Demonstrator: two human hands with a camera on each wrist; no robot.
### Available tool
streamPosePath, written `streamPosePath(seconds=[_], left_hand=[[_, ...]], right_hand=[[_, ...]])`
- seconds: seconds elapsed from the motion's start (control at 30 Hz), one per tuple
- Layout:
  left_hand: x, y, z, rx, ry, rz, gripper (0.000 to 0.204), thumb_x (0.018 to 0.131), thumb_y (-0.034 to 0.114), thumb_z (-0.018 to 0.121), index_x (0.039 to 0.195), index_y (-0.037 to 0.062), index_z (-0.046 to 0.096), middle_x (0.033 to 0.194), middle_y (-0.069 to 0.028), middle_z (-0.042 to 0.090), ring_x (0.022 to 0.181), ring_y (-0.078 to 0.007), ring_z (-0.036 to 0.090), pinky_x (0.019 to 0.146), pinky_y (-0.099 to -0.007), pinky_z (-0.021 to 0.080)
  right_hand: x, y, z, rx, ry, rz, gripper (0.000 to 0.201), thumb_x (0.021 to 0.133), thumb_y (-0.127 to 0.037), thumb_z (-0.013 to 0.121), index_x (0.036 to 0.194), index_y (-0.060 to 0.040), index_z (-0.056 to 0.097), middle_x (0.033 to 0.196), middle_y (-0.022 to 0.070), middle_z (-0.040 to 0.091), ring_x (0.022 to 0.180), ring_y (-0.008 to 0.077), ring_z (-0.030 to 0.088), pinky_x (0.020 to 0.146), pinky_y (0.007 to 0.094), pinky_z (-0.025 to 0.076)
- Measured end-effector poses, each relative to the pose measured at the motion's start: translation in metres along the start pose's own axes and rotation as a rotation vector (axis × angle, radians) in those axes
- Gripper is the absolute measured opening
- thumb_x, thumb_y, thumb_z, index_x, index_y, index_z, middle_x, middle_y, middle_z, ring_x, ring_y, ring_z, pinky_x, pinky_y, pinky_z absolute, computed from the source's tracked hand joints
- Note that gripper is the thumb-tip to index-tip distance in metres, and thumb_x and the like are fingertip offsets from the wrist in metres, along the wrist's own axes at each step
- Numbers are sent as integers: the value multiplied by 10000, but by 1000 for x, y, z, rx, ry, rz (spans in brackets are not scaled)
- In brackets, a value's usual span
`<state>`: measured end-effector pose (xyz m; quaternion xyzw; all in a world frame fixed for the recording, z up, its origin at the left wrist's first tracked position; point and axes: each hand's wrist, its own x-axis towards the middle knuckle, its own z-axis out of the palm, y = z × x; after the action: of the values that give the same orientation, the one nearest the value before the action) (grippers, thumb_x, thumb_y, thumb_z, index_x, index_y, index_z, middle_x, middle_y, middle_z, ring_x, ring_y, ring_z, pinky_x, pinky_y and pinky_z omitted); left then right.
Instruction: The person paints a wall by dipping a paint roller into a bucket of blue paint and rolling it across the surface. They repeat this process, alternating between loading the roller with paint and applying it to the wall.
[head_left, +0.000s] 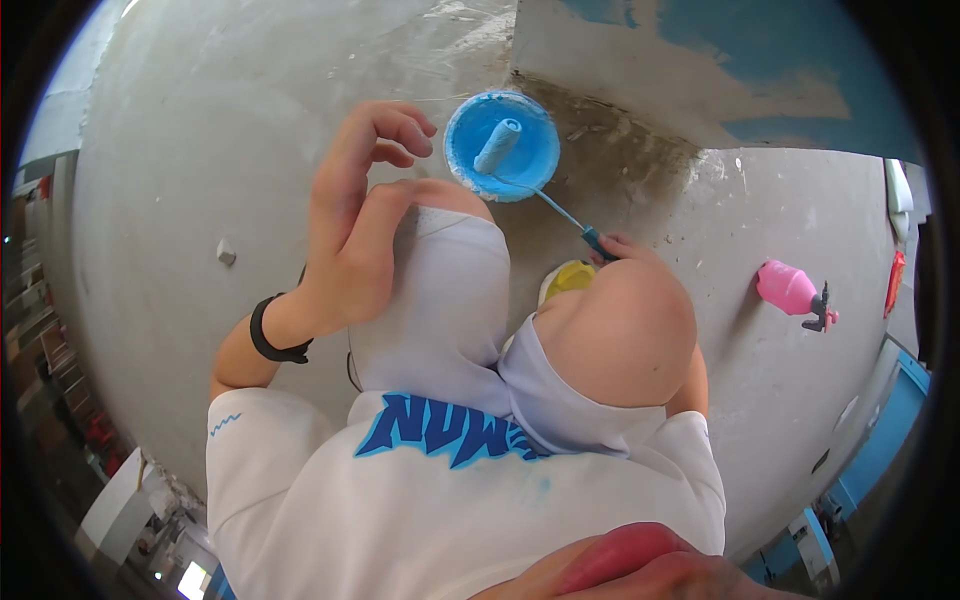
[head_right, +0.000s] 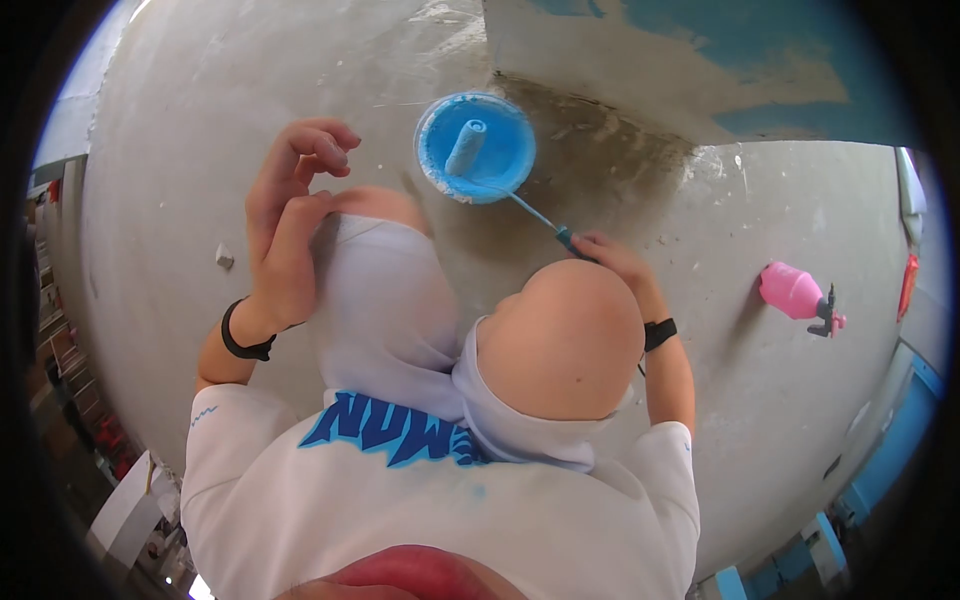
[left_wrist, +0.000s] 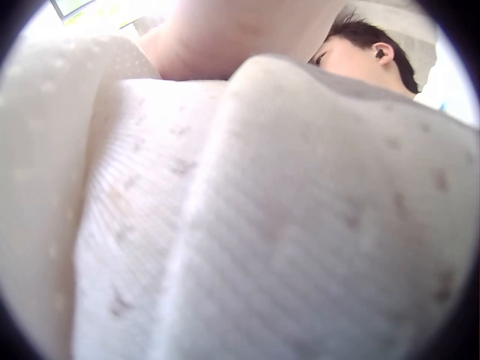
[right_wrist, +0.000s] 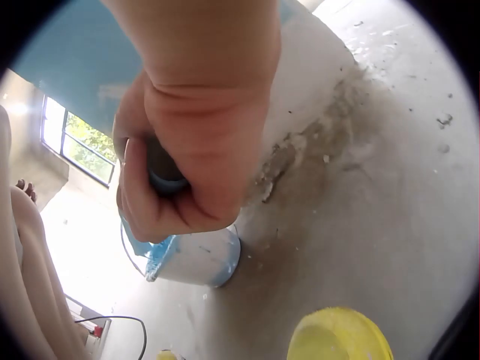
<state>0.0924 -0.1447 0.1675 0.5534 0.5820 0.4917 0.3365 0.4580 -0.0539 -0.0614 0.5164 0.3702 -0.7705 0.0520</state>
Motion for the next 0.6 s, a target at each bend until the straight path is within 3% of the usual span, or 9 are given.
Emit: streamPosePath(seconds=[0.13, 0.27, 0.33, 0.37, 0.43, 0.57, 0.6], left_hand=[[0, -2, 2, -1, 2, -9, 292, 762, 50, 419, 1026, 10, 535, 1110, -113, 558, 1006, -193, 501, 907, -304, 390], [2, 1, 2, -16, 3, -35, 279, 746, 50, 419, 1001, -2, 520, 1114, -126, 537, 998, -195, 475, 928, -314, 382], [3, 6, 4, -23, 10, -39, 276, 732, 55, 418, 982, -14, 511, 1127, -139, 521, 981, -196, 448, 947, -325, 377], [2, 7, 4, -26, 20, -57, 274, 731, 55, 418, 980, -11, 510, 1125, -137, 520, 977, -194, 448, 947, -325, 377], [2, 7, 4, -41, 25, -53, 272, 730, 55, 418, 979, -7, 508, 1122, -134, 520, 973, -193, 448, 947, -325, 377], [2, 4, 3, -51, 25, -47, 279, 750, 5, 399, 1003, 20, 517, 1100, -113, 541, 999, -188, 490, 916, -308, 386], [4, 5, 3, -54, 22, -53, 276, 754, 1, 398, 1002, 23, 517, 1099, -114, 541, 1000, -189, 490, 919, -308, 386]], right_hand=[[-15, 14, 30, -138, 123, -56, 387, 966, -308, 635, 1199, -1, 600, 1016, 64, 648, 921, 95, 591, 802, 267, 487], [-44, 1, 58, -97, 222, -222, 399, 949, -295, 661, 1209, 0, 595, 1011, 65, 652, 919, 109, 600, 801, 281, 495], [-33, 13, 55, -120, 442, -376, 320, 964, -279, 643, 1119, 0, 619, 924, 31, 631, 843, 89, 582, 733, 255, 477], [-28, 13, 45, -123, 464, -398, 320, 964, -279, 643, 1119, 0, 619, 924, 31, 631, 843, 89, 582, 733, 255, 477], [-31, 3, 29, 184, 351, -581, 270, 978, -279, 625, 982, -10, 622, 768, -10, 573, 675, 54, 523, 587, 223, 414], [-68, -32, 11, 21, 514, -761, 277, 993, -271, 602, 864, -27, 590, 652, -38, 499, 541, 28, 425, 483, 215, 316], [-76, -36, 8, 12, 644, -800, 271, 999, -260, 591, 858, -29, 580, 636, -33, 491, 516, 29, 416, 463, 219, 311]])
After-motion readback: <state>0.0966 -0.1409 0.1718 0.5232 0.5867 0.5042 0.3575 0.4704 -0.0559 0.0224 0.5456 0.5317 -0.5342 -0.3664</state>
